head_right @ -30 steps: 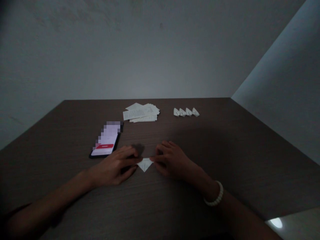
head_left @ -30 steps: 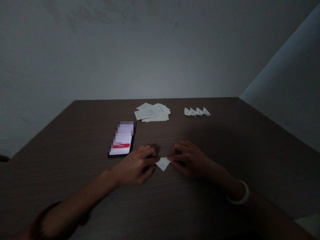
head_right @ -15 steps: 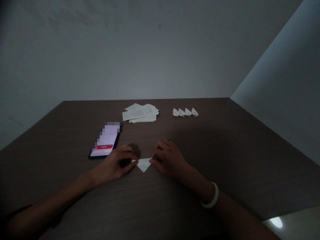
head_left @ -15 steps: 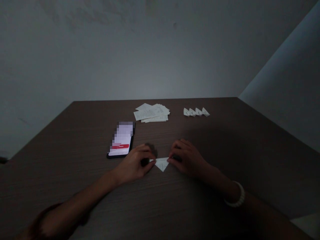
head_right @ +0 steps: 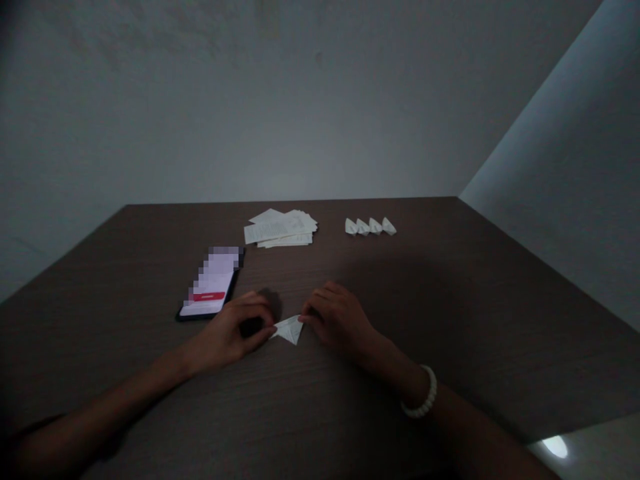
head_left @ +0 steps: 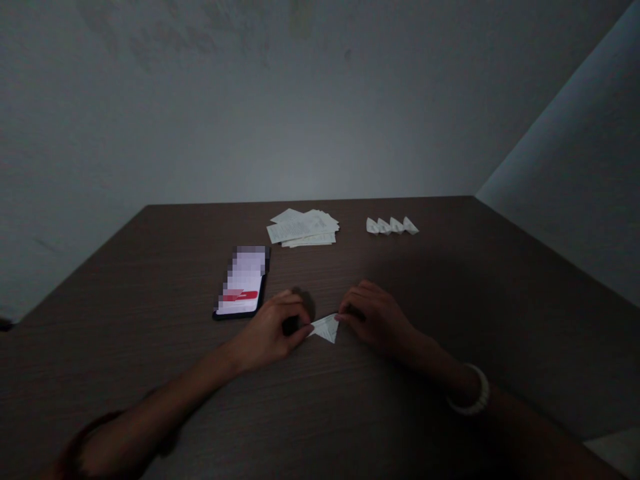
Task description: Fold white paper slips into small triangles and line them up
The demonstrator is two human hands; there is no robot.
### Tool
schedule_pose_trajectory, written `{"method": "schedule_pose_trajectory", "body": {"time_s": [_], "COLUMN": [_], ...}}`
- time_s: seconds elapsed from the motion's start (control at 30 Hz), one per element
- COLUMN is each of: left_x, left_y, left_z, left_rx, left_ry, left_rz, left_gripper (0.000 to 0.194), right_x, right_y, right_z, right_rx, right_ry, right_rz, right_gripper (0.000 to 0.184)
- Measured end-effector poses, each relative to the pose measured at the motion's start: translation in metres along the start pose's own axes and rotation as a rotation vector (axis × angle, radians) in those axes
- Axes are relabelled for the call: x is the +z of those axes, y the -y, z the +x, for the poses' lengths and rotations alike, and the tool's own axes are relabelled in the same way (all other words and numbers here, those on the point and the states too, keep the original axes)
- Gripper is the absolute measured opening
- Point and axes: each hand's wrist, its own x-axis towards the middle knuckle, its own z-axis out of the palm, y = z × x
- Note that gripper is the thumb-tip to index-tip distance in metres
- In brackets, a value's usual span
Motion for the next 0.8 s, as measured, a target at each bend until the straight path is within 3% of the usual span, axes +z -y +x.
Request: {"method": "schedule_pose_trajectory", "body": {"time_s": [0.17,0.27,0.43,0.57,0.7,0.8], "left_x": [-0.0021,-0.0032,-0.0019,-0.0009,-0.0013,-0.0005], "left_y": [0.0021,0.0041,0.0066,0.0034,0.001,0.0021], "left_z": [-0.0008,-0.0032,-0.0062,-0.0041,-0.0024,-0.0027], "left_rx": [0.057,0.19,0.36,0.33,0.279,0.245], "left_ry": [-0.152,-0.2,-0.07,0.038,0.029,0.012], "left_rz": [0.029,0.198,0.457,0.469,0.358,0.3], "left_gripper": [0.008,0.01,0.019,0.019,0.021,0.019], "right_x": [-0.003,-0.0068,-0.0101,-0.0064,-0.0045,-0.0063], "right_y": [-0.0023,-0.0047,-0.0051,-0.0038,-0.0017,-0.0005], "right_z": [-0.0032,-0.0054,-0.0063,-0.0058,-0.005,-0.0047], "right_rx": [-0.117,-0.21,-0.293,-0.291,-0.282,-0.279], "right_ry": [-0.122,-0.079,0.06,0.126,0.195,0.215], "right_rz": [-0.003,-0.09,-0.194,-0.174,-0.207,-0.239], "right_gripper": [0.01,0.017,0.022,0.023,0.037,0.035]}}
